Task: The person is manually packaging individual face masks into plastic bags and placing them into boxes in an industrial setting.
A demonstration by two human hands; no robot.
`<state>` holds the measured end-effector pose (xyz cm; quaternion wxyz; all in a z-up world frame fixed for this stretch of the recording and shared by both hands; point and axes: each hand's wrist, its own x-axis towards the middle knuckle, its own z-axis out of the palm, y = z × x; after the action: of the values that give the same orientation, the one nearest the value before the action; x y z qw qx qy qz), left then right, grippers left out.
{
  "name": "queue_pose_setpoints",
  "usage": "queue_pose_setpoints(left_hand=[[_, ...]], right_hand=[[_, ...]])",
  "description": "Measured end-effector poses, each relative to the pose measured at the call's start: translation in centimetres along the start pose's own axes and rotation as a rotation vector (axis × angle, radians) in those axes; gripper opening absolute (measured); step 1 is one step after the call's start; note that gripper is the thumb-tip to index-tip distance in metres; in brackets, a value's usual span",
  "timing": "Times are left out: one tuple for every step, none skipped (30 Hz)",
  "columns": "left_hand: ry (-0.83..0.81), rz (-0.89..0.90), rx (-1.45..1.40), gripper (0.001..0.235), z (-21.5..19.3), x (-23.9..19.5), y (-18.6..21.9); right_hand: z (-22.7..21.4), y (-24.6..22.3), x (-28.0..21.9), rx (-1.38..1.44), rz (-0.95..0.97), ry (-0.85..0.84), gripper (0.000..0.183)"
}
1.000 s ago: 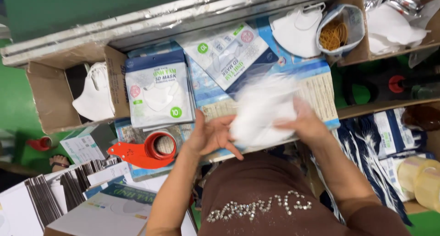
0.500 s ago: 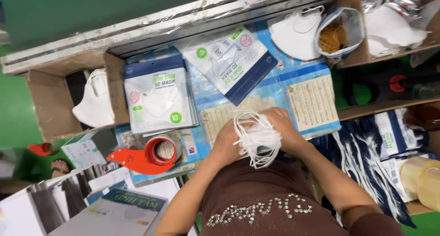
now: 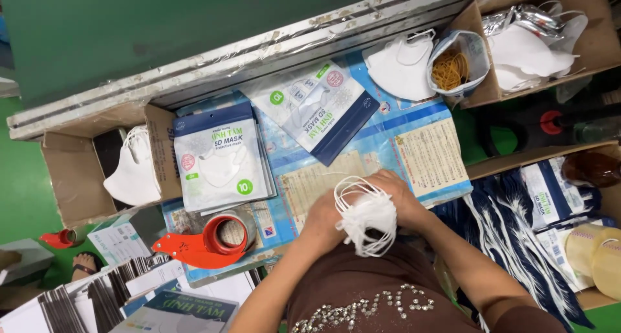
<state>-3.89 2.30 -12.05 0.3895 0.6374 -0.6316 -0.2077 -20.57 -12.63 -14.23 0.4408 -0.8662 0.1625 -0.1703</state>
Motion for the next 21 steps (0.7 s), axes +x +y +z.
queue_pose_setpoints(left_hand=[[-0.02,0.086,-0.043,0.035,1.0,-0.5,-0.6],[-0.029,0.09,-0.046,0.035,0.6,-0.4,-0.1],[-0.14,0.093,0.077,0.033,0.3,-0.3,0.4],[-0.25,0.092,0.199,0.031,0.0,-0.3,0.9],[-0.258,0.092,0.195,0.031,0.0,0.6,0.5],[-0.149,0.153,0.203,0.031,-0.1,1.5,0.1],[-0.041,0.214,0.21,0.031,-0.2,2.4,-0.3],[-0.044,0.213,0.212,0.031,-1.4,4.2,0.0],[0.136,0.215,0.279,0.031,-2.6,5.9,0.4],[0.32,0.23,0.341,0.032,-3.7,8.1,0.6],[0.32,0.24,0.341,0.032,-3.4,9.2,-0.3],[0.305,0.156,0.418,0.029,-2.9,10.2,-1.1],[0.289,0.071,0.495,0.027,-2.5,11.2,-2.0],[0.291,0.071,0.496,0.027,-1.5,11.4,-3.3],[0.23,0.014,0.545,0.026,-0.4,11.6,-4.6],[0.159,-0.041,0.592,0.024,0.7,11.7,-5.8],[0.153,-0.04,0.592,0.024,0.8,12.0,-6.1],[0.137,-0.048,0.6,0.021,1.0,12.0,-6.2],[0.122,-0.056,0.607,0.018,1.2,12.0,-6.4],[0.12,-0.055,0.606,0.018,1.3,12.0,-6.4],[0.116,-0.072,0.598,0.019,1.4,12.1,-6.4]], right_hand=[[-0.2,0.7,-0.1,0.114,0.051,-0.015,0.067],[-1.2,-0.5,0.4,0.114,0.058,-0.007,0.067],[-2.2,-1.6,0.9,0.2,0.257,-0.171,0.077],[-3.2,-2.7,1.3,0.288,0.456,-0.342,0.088],[-3.0,-2.2,0.6,0.292,0.464,-0.338,0.088],[-2.8,-1.7,0.1,0.14,0.327,-0.276,0.081],[-2.6,-1.3,-0.4,-0.012,0.189,-0.214,0.074],[-2.6,0.1,-0.5,-0.008,0.189,-0.213,0.074],[-2.6,1.4,-0.7,0.089,0.238,-0.066,0.068],[-2.9,2.8,-0.6,0.179,0.284,0.09,0.062],[-3.2,2.8,0.6,0.175,0.282,0.099,0.062],[-3.5,2.8,1.8,0.625,0.482,0.309,0.055],[-3.7,2.7,3.1,1.079,0.672,0.521,0.05],[-3.5,2.9,3.3,1.079,0.67,0.519,0.05],[-3.2,3.2,3.5,1.108,0.651,0.552,0.046],[-2.8,3.4,3.5,1.14,0.636,0.589,0.043],[-2.8,3.4,3.6,1.143,0.639,0.593,0.043],[-2.6,3.3,3.4,1.109,0.599,0.588,0.043],[-2.3,3.1,3.1,1.074,0.56,0.582,0.042],[-2.4,3.0,3.1,1.074,0.561,0.584,0.042],[-2.3,2.9,3.1,1.034,0.55,0.577,0.042]])
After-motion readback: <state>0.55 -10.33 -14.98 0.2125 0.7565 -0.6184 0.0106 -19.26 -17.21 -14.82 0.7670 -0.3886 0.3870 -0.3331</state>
